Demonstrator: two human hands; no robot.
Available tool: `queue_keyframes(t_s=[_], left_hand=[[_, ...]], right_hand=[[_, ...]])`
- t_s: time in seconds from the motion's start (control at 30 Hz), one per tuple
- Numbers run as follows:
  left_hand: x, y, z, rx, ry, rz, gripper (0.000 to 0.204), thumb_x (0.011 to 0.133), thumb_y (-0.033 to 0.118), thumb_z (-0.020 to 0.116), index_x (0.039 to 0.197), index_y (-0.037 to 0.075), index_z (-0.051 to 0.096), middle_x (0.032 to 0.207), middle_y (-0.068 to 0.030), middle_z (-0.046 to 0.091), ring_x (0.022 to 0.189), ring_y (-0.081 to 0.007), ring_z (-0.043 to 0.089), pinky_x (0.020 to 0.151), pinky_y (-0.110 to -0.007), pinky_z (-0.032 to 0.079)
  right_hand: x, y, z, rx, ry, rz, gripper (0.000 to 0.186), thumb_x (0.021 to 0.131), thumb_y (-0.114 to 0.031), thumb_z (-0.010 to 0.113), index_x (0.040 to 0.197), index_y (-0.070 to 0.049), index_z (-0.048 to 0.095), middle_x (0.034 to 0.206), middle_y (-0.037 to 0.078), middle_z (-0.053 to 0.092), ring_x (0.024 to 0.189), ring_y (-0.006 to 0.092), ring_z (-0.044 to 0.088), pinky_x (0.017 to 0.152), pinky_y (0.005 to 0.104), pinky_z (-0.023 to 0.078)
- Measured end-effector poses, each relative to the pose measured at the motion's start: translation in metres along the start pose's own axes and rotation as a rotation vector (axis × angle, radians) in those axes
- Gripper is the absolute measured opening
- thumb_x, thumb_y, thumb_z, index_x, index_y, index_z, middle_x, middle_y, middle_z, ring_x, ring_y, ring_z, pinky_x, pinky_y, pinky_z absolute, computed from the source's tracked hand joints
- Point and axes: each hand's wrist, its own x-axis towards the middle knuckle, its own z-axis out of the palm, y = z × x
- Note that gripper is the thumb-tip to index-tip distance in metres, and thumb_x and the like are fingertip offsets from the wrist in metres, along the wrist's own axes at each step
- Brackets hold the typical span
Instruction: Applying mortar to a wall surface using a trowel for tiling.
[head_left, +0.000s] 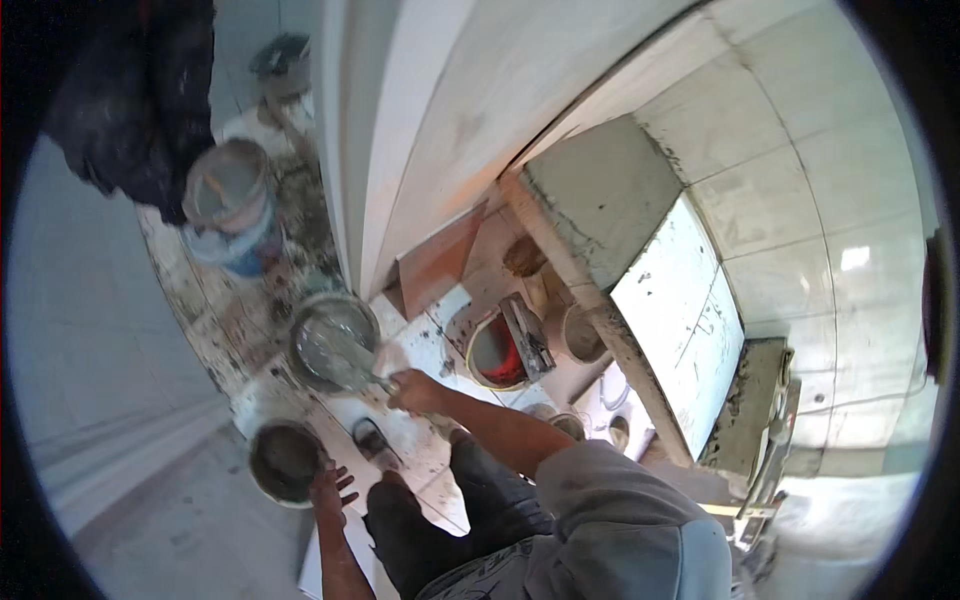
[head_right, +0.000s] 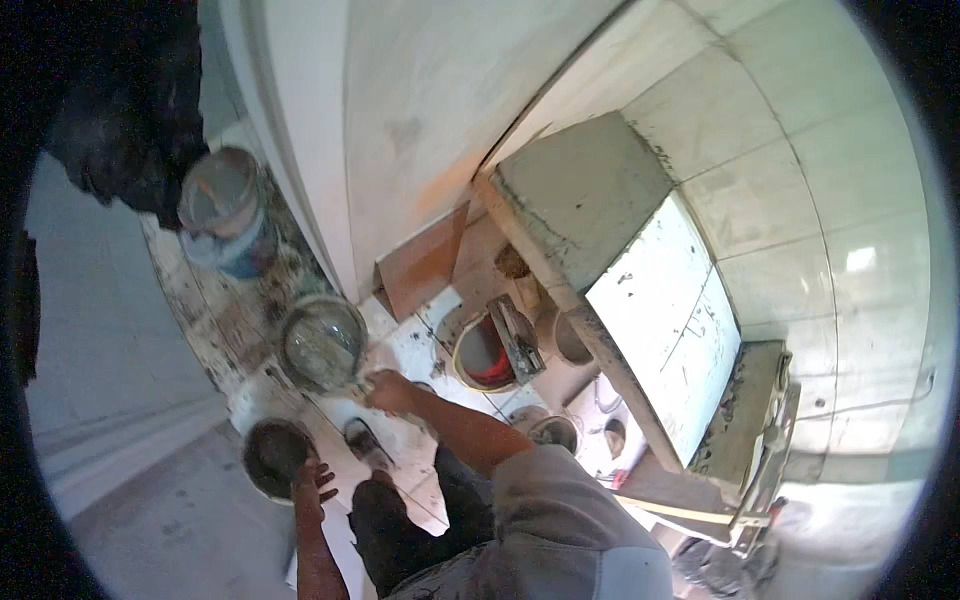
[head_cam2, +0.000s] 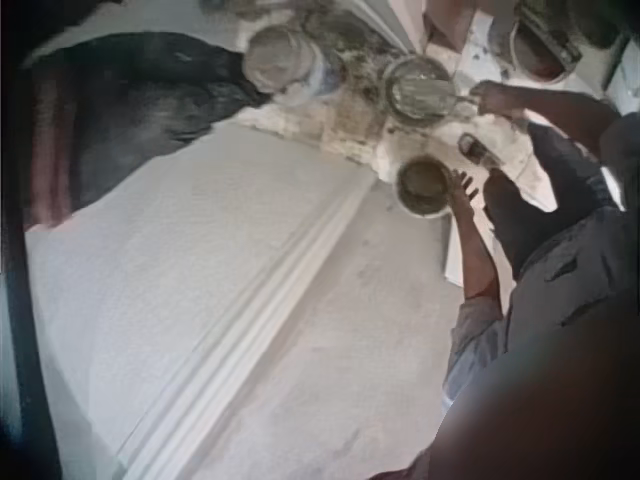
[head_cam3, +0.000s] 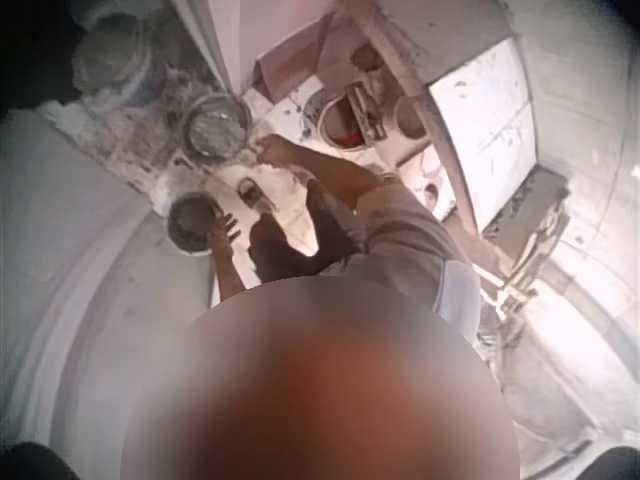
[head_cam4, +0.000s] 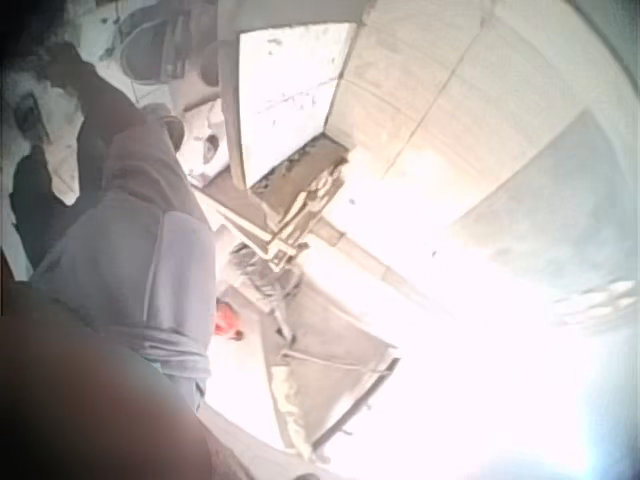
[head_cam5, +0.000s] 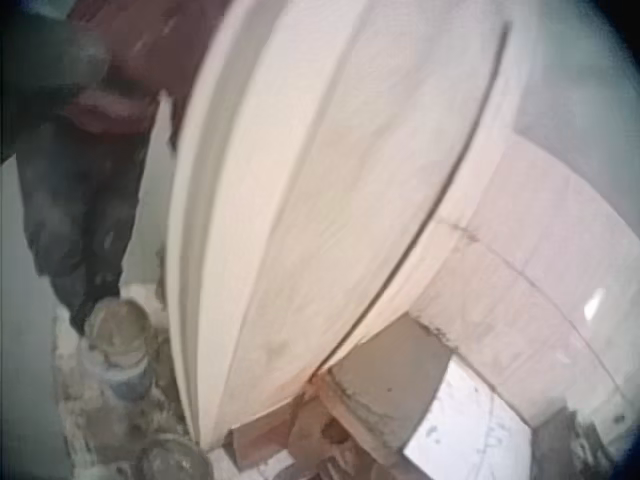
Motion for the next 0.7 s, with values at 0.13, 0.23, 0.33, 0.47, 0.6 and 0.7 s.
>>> queue_keyframes(t_s=[0.13, 0.23, 0.33, 0.47, 0.6, 0.7], left_hand=[[-0.019, 0.073, 0.025, 0.083, -0.108, 0.009, 0.027, 0.091, 0.031, 0.053, 0.107, 0.009, 0.055, 0.090, -0.0064, 0.062, 0.073, -0.0147, 0.061, 0.053, -0.028, 0.052], [-0.066, 0.121, 0.047, 0.096, -0.107, 0.000, 0.020, 0.094, 0.025, 0.048, 0.098, 0.006, 0.056, 0.070, -0.0028, 0.058, 0.055, -0.0109, 0.056, 0.046, -0.026, 0.049], [-0.067, 0.142, 0.049, 0.311, -0.190, 0.109, 0.026, 0.094, 0.027, 0.047, 0.096, 0.003, 0.056, 0.074, -0.0055, 0.059, 0.057, -0.0129, 0.057, 0.041, -0.024, 0.045], [-0.066, 0.158, 0.066, 0.381, -0.239, 0.170, 0.039, 0.093, 0.037, 0.049, 0.119, 0.008, 0.051, 0.101, -0.0094, 0.064, 0.081, -0.0197, 0.065, 0.055, -0.033, 0.056], [-0.091, 0.186, 0.114, 0.448, -0.219, 0.203, 0.039, 0.092, 0.036, 0.050, 0.118, 0.007, 0.052, 0.099, -0.0095, 0.064, 0.083, -0.0196, 0.063, 0.057, -0.035, 0.054], [-0.098, 0.193, 0.150, 0.470, -0.194, 0.228, 0.038, 0.092, 0.036, 0.050, 0.114, 0.006, 0.054, 0.097, -0.0087, 0.063, 0.081, -0.0188, 0.063, 0.056, -0.034, 0.054]], right_hand=[[-0.099, -0.027, -0.039, 0.273, 0.108, -0.012, 0.034, 0.072, -0.017, 0.066, 0.097, 0.004, 0.058, 0.064, 0.006, 0.058, 0.048, 0.0149, 0.055, 0.047, 0.0295, 0.047], [-0.157, -0.043, -0.057, 0.391, 0.163, -0.043, 0.033, 0.072, -0.015, 0.066, 0.098, 0.002, 0.057, 0.062, 0.005, 0.056, 0.049, 0.0131, 0.055, 0.046, 0.0286, 0.047], [-0.195, -0.045, -0.080, 0.468, 0.203, -0.077, 0.020, 0.074, -0.014, 0.066, 0.085, -0.001, 0.056, 0.059, 0.004, 0.053, 0.045, 0.0125, 0.052, 0.040, 0.0285, 0.041], [-0.241, -0.027, -0.130, 0.611, 0.342, -0.092, 0.020, 0.070, -0.008, 0.065, 0.087, -0.004, 0.057, 0.060, 0.003, 0.055, 0.048, 0.0118, 0.055, 0.044, 0.0267, 0.045], [-0.278, -0.018, -0.197, 0.818, 0.504, -0.169, 0.018, 0.070, -0.004, 0.061, 0.087, -0.005, 0.056, 0.061, 0.003, 0.055, 0.048, 0.0122, 0.054, 0.045, 0.0277, 0.046], [-0.293, -0.010, -0.256, 0.860, 0.728, -0.161, 0.015, 0.073, -0.007, 0.058, 0.087, -0.004, 0.055, 0.063, 0.004, 0.055, 0.048, 0.0129, 0.053, 0.045, 0.0289, 0.046]])
